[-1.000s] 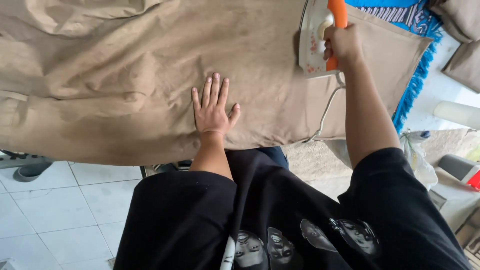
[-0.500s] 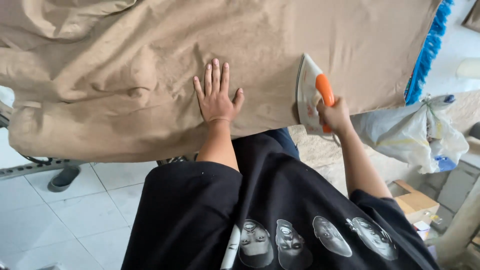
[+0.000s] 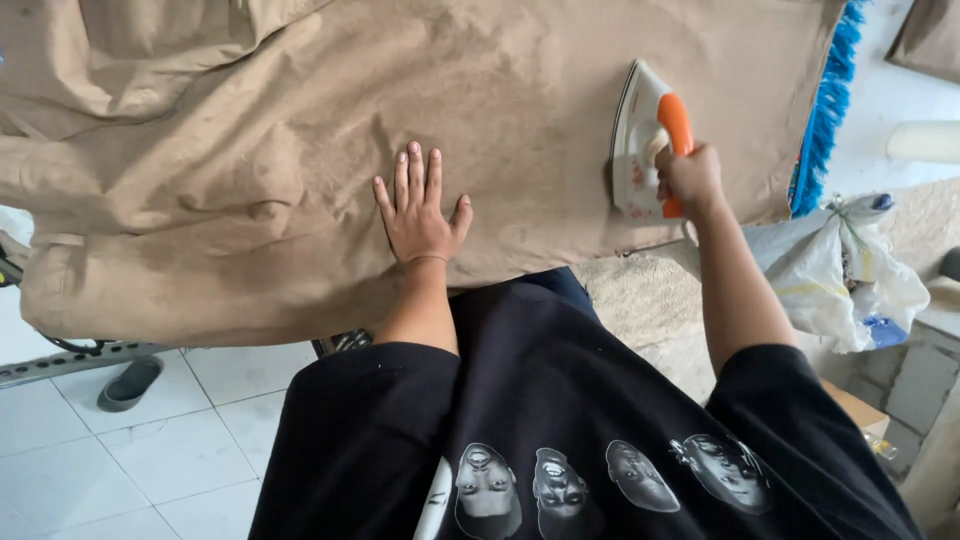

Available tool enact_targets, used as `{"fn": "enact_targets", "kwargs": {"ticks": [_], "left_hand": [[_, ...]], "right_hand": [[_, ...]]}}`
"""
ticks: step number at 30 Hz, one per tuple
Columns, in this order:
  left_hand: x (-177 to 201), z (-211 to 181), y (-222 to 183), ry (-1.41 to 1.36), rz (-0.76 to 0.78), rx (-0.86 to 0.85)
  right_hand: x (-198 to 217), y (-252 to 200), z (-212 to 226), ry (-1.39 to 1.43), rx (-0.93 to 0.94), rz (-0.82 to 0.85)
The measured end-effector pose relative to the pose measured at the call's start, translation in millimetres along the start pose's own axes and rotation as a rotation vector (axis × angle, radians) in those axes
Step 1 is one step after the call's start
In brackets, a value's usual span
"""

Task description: The person is ironing a pair of brown pants on a flat surface, smoothing the fabric with their hands and then pressing it with an electric iron.

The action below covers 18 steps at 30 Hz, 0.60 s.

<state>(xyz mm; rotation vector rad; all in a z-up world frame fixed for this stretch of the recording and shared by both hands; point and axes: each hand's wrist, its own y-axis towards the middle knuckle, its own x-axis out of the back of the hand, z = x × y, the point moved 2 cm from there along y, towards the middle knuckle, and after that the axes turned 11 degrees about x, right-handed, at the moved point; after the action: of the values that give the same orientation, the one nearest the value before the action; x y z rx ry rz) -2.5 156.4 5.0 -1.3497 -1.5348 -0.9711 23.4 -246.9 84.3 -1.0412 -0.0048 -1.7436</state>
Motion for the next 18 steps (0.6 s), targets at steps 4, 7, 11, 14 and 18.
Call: {"fn": "enact_targets", "kwargs": {"ticks": [4,7,11,14,18], "left_hand": [[-2.8,-0.7,0.6,0.016,0.021,-0.003],[0.9,-1.5,1.1,0.015,0.023,-0.014],[13.8,-4.7,3.5,0.016,0.039,0.015],[30.1,-12.0,13.9,0.061,0.451,0.101],[31.7,-13.1,11.3,0.048,0.45,0.086]], "right_hand": [[4.8,107.5,22.4,0.051,0.082,0.022],[3.6,176.9,35.8,0.059,0.111,0.016],[-2.2,202.5,60.5,0.081,0.106,0.039],[1.6,152.4,98.9,0.04,0.079,0.082],[-2.9,68.8,88.8,-0.016,-0.017,0.141]]}}
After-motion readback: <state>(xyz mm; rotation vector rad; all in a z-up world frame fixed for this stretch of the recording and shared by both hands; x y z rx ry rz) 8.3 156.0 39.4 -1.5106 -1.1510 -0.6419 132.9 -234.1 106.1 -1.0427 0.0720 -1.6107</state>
